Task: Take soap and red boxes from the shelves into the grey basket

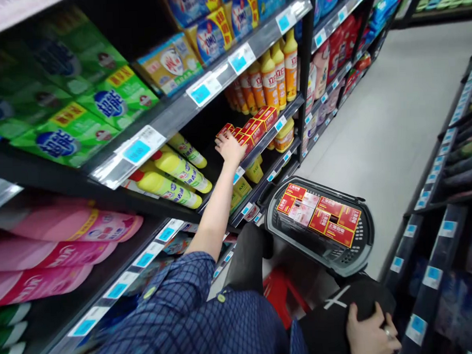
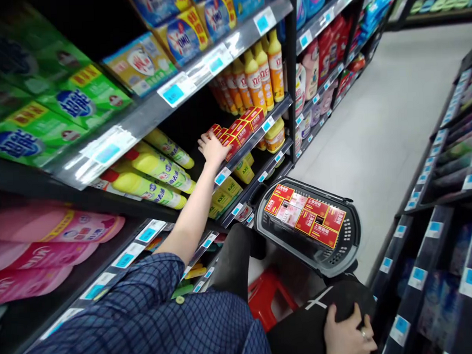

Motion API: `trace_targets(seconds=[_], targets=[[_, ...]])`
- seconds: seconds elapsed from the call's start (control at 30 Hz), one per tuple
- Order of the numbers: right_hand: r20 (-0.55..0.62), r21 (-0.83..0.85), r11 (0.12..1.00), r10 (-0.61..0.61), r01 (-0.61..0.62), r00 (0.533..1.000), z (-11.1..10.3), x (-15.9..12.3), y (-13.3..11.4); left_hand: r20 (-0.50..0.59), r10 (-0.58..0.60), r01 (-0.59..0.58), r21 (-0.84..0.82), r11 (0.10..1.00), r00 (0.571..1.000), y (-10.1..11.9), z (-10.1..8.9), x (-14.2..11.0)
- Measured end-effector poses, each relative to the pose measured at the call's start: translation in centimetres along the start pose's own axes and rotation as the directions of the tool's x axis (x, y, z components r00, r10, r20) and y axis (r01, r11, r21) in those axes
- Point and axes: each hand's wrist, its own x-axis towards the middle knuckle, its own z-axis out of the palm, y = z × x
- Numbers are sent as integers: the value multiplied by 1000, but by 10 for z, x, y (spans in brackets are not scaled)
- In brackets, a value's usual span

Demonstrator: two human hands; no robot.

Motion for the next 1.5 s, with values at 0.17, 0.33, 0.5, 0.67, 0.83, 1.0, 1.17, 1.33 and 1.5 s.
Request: trace_targets(seconds=[0.17, 0.33, 0.5, 0.67, 0.83, 1.0, 1.17, 1.33, 1.5], targets=[[-23, 42, 998, 39, -38, 999, -6, 0, -9, 219, 74, -73, -14, 997, 973, -14, 3, 34], [-20, 15, 999, 44, -44, 999, -11, 1, -13, 110, -27, 41, -131, 990, 994, -9, 12, 20], [5, 8, 997, 77, -77, 997, -12, -2, -10, 164, -110, 134, -143, 981, 980, -25, 1, 7], [109, 94, 973, 200, -210, 974, -10, 2, -8, 134, -29, 67, -284, 956, 991, -62, -40, -17], [326, 425, 892, 7, -153, 946, -52, 41, -65, 444, 174, 325, -824, 464, 879, -81, -98, -100], [251, 934, 356, -637, -10, 728, -169, 56, -171, 654, 651, 858, -514, 8, 386, -81, -128, -228], [290, 956, 252, -770, -147, 569, -228, 36, -207, 572, 808, 990, -82, -113, 140, -86, -134, -317], [442, 895, 293, -692, -338, 571, -223, 11, -191, 528, 840, 981, 58, -184, 126, -95, -129, -351], [446, 876, 187, -666, -445, 598, -224, -13, -182, 515, 849, 970, 118, -211, 122, -117, -108, -373]])
